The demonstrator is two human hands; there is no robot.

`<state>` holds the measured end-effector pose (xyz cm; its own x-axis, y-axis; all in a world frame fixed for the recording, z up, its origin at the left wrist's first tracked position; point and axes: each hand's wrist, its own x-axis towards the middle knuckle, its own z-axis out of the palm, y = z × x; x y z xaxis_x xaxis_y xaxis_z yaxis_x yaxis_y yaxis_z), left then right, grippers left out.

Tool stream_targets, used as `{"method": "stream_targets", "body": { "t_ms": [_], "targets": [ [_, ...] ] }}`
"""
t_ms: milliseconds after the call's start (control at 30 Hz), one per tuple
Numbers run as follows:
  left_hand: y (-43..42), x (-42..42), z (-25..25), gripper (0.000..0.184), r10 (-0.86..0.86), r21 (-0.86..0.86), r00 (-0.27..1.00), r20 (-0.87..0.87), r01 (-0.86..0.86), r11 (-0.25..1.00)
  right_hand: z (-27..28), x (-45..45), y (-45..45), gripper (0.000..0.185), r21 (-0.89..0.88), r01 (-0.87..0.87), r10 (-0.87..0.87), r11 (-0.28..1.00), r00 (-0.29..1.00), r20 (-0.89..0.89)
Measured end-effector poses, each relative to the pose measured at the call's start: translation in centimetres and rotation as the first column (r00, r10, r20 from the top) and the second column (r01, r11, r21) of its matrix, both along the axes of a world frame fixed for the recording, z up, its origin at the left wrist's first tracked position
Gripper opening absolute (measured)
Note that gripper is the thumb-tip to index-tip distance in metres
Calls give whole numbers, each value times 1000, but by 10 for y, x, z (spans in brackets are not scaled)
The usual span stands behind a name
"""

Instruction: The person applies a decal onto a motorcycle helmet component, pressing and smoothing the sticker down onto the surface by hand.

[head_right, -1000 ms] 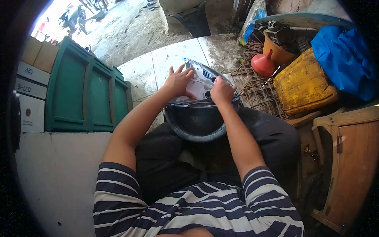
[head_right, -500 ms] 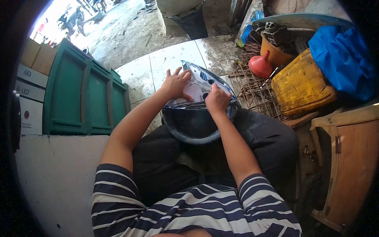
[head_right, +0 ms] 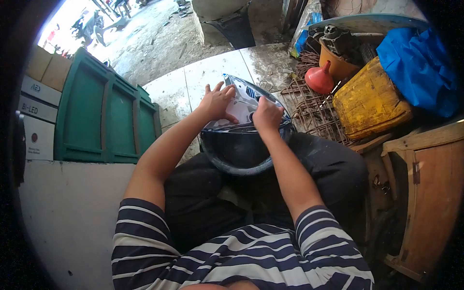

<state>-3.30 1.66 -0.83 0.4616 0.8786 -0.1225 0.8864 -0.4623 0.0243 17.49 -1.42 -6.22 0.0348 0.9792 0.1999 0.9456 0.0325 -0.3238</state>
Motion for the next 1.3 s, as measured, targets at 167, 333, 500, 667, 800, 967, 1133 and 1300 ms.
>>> {"method": "stream_targets", "body": {
  "t_ms": [167, 333, 500, 667, 800, 967, 1133, 1300],
  "targets": [
    [1, 1, 2, 115, 8, -24, 1000, 3, -8, 1000, 6, -3, -12, 12, -4, 3, -3, 1000, 998, -55],
    [0, -1, -2, 119, 8, 7, 1000, 14, -8, 1000, 2, 0, -2, 17, 4, -7, 7, 1000, 1000, -10],
    [4, 1, -9, 121, 11, 35, 999, -49, -9, 999, -6, 8, -8, 24, 48, -56, 56, 997, 998, -6],
    [1, 3, 2, 116, 15, -31, 1000, -26, -16, 999, -7, 7, -9, 11, 117, -68, 73, 991, 997, -35],
    [7, 5, 0, 116, 14, -14, 999, -37, -14, 1000, -12, 12, -9, 14, 195, -56, 74, 979, 994, -86],
    [6, 1, -5, 115, 21, 15, 999, -30, -21, 1000, -14, 17, -7, 21, 214, -64, 89, 975, 990, -112],
    [7, 4, -13, 116, 26, 31, 999, -23, -25, 999, 3, 28, 7, 16, 52, 10, -4, 999, 994, -112],
    [6, 2, -10, 115, 27, 6, 999, -17, -27, 1000, -15, 19, -16, 16, 227, -14, 25, 974, 999, -46]
  ]
}}
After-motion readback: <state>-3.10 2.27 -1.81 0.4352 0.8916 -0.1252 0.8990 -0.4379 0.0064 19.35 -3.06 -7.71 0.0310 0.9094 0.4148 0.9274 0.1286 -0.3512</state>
